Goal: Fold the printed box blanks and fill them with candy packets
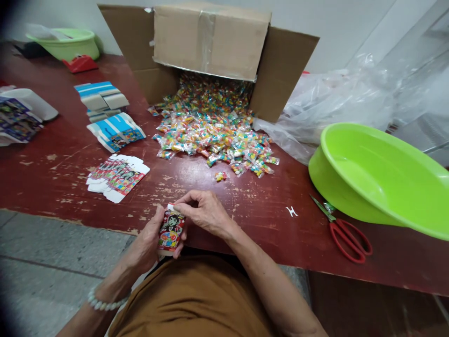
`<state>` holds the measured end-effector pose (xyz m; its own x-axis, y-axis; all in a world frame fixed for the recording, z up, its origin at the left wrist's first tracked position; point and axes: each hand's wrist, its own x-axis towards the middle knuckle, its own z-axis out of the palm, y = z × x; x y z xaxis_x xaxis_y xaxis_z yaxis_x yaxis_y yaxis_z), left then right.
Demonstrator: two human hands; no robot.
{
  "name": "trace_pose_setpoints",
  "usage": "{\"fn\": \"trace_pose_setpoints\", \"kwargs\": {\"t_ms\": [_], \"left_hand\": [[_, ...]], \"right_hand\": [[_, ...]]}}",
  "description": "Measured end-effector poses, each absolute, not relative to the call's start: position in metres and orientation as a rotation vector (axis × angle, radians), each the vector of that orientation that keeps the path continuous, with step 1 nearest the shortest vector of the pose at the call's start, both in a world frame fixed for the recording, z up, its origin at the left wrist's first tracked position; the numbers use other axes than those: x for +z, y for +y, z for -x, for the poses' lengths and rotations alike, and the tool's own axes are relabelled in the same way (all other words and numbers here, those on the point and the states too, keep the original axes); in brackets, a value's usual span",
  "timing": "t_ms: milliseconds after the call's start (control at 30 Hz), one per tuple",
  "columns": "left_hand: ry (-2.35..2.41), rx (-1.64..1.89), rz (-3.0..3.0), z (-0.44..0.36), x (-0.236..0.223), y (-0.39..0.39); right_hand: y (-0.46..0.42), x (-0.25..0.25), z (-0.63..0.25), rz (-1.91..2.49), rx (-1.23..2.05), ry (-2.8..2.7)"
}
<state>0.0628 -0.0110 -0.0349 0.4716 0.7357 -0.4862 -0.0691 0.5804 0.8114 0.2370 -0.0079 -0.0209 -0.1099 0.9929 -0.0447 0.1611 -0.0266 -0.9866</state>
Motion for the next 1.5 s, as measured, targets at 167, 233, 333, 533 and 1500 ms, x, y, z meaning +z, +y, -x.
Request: {"fn": "trace_pose_setpoints", "kwargs": {"t_ms": [167, 233, 333, 533, 1500], "left_hand": [[0.963, 0.576, -0.863, -0.06, -0.04, -0.011], [0.96, 0.554, -0.893, -0.059, -0.041, -0.011], [0.97, 0.52, -0.942, -0.057, -0.042, -0.01], [0.952, 0.571, -0.909, -0.055, -0.042, -0.008], [0.923, 0.258, -0.875, -0.003, -0.046, -0.025]], "right_hand": [[-0.011, -0.023, -0.235, 1.226, 0.97, -1.616], [-0.011, -0.025, -0.235, 1.263, 1.054, -1.56], [-0.011, -0.028, -0.236, 1.299, 1.227, -1.423], [-0.015, -0.02, -0.24, 1.061, 1.13, -1.669], [0.043, -0.062, -0.312, 2.095, 0.225, -1.746]]}}
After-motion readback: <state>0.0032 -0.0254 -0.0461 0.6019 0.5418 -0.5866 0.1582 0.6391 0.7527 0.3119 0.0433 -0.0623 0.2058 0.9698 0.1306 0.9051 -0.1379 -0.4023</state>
